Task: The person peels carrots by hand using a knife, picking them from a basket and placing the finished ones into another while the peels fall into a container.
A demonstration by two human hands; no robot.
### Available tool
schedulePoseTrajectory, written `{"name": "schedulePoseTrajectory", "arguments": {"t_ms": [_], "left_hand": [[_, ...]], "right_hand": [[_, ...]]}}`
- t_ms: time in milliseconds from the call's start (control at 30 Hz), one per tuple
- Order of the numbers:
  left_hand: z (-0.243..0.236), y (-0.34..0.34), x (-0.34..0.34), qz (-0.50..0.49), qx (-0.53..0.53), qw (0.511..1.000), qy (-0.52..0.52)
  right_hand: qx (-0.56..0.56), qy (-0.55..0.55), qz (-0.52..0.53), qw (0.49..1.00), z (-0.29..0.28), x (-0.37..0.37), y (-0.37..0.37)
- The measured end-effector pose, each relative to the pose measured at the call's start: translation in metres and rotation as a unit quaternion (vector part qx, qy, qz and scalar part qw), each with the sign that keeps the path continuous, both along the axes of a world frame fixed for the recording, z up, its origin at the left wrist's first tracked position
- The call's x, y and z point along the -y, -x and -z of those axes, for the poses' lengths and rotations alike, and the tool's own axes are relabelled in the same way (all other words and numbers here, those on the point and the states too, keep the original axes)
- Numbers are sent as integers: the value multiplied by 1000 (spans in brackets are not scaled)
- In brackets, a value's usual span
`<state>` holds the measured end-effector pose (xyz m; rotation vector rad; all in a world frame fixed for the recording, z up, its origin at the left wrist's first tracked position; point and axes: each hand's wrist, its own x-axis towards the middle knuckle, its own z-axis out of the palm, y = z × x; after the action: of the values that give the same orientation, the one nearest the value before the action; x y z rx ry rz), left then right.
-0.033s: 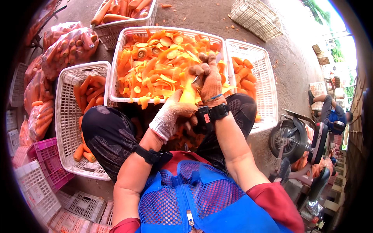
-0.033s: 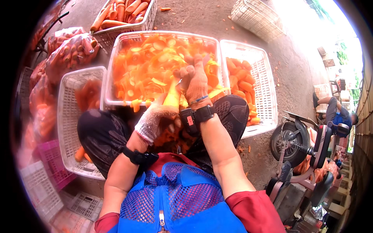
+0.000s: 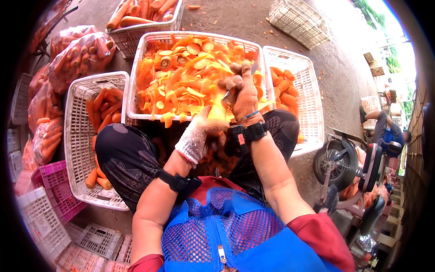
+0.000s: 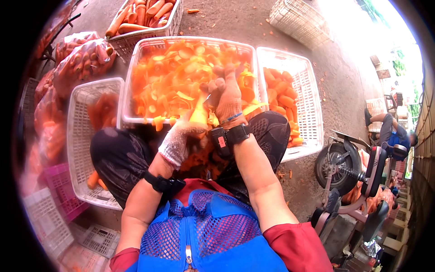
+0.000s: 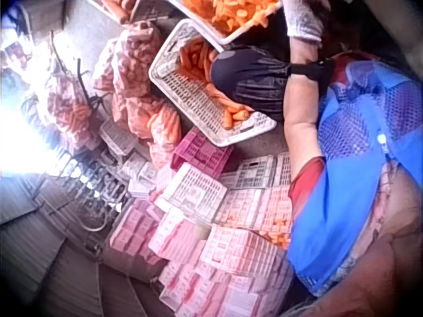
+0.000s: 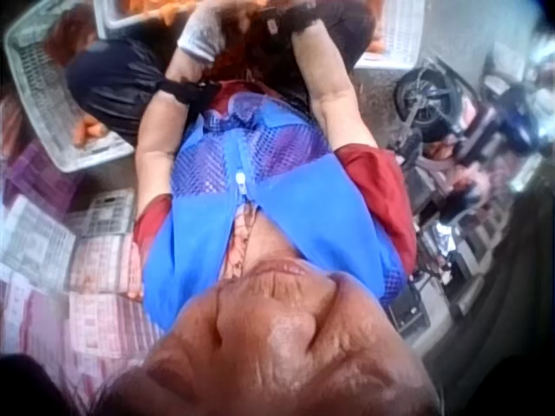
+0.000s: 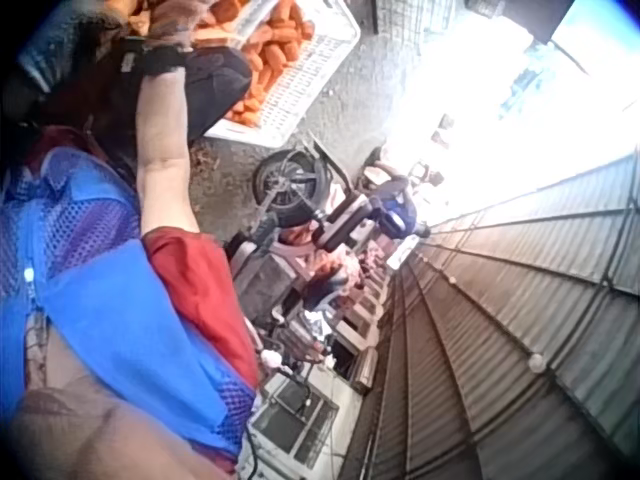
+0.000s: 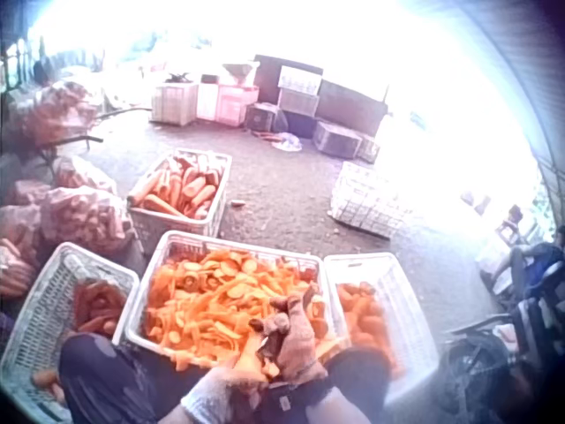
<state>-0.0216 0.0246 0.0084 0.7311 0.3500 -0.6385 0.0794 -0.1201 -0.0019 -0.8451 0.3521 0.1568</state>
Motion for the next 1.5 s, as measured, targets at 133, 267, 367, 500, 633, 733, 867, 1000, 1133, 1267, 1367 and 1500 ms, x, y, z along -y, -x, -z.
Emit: {"name": "schedulePoseTrajectory", "arguments": {"t_ms": [133,267,367,500,633,733,867,1000,1133,1267,1367,1500], "left_hand": [[6,-11,8,-2,160,948,-274],[2,-9,13,83,189,789,-579],[0,-5,12,108,191,752,-622],[-7,-8,9,104,190,751,-624],[1,-10,15,113,197,761,-607],[-4,-8,5,50,179,915,-357],[-14,0,-3,4,27,1000,14],[-5,-4,-2,29,46,994,-95],[-10,-3,-1,34,118,969,-213],[-5,-3,2,34,146,946,-287],[-14,-9,6,72,169,899,-398],[1,-13,14,67,186,819,-538]], "right_hand": [[75,53,-13,996,0,-5,9],[92,139,14,986,-3,-23,14],[53,219,40,974,10,-20,-16],[41,192,73,978,28,35,-62],[-26,80,-52,995,-2,15,-22],[-46,106,-63,991,-15,0,8],[9,33,2,999,-11,2,7],[128,163,6,978,-37,-19,26],[122,166,11,979,-33,-16,12],[84,228,73,967,0,7,-53],[86,175,94,976,-11,15,-46],[135,181,9,974,-24,-15,1]]}}
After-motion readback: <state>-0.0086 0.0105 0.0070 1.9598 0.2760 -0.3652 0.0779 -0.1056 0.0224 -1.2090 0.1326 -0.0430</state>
